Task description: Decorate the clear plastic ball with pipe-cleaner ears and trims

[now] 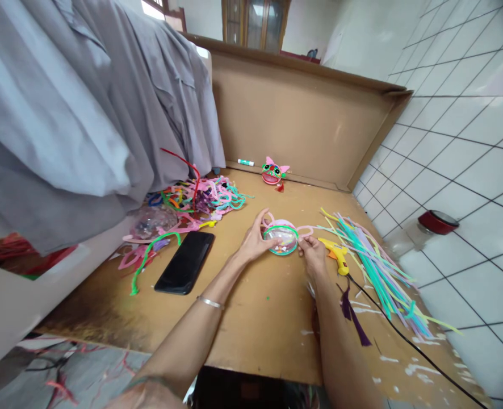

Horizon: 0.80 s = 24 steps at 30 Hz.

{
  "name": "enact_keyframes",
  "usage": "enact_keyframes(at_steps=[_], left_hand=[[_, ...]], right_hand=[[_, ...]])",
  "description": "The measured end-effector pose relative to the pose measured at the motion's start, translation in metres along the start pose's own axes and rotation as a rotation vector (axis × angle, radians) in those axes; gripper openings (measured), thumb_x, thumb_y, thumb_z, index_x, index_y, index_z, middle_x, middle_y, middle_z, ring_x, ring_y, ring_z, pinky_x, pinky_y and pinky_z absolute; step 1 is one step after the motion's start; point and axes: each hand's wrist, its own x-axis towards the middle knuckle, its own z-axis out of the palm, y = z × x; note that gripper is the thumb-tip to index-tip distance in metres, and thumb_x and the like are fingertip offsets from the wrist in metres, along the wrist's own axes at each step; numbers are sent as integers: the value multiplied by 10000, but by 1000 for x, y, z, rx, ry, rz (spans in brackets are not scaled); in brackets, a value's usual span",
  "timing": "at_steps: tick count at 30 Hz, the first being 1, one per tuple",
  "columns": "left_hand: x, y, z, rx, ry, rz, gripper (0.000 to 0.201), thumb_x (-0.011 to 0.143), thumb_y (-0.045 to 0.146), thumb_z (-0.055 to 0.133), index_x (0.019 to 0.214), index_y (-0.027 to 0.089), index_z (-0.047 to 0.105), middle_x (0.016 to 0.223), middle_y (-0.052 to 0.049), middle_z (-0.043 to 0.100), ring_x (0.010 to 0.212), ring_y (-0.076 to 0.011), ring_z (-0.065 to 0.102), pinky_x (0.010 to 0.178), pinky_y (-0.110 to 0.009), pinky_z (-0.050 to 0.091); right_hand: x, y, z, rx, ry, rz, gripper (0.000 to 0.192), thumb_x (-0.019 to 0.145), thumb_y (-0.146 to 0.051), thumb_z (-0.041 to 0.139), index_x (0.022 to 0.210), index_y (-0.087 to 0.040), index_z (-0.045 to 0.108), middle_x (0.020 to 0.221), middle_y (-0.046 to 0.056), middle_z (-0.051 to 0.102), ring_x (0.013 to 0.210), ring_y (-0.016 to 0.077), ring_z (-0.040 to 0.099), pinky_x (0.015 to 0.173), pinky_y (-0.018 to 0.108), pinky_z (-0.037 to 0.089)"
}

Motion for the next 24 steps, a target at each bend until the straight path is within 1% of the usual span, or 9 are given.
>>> enact_keyframes(at_steps=[6,12,19,22,24], left_hand=[[0,-1,2,15,9,5,907,649,361,781,1427,202,344,1177,-77,563,962,-179,576,903,-334,471],[1,-6,4,29,12,37,880,659,414,773,1399,181,359,1265,-114,549,1074,-222,561,946,-365,457],[1,-7,4,25,8,15,846,670,405,769,1391,194,381,1292,-122,539,1071,-224,570,931,-365,469],[1,-7,4,24,14,9,866,664,385,775,1407,194,372,1290,-120,542,1075,-223,570,944,-369,466],[1,-8,5,21,25,-2,932,650,362,785,1444,198,324,1294,-122,541,1058,-218,576,944,-373,468]], right_hand=[[2,3,0,-4,13,-4,230,568,-406,673,564,-204,565,483,-54,497,426,84,408,440,225,328],[4,7,-2,0,6,-10,241,571,-414,684,588,-202,571,477,-58,496,423,90,407,439,232,323],[3,5,-1,-4,16,7,225,570,-401,672,597,-202,570,502,-55,504,456,96,421,457,235,330],[1,4,-1,-12,14,15,231,575,-410,674,607,-204,575,491,-57,500,447,95,406,452,235,322],[1,4,-1,-13,16,12,233,577,-416,673,606,-206,576,482,-58,494,444,95,397,450,234,316]])
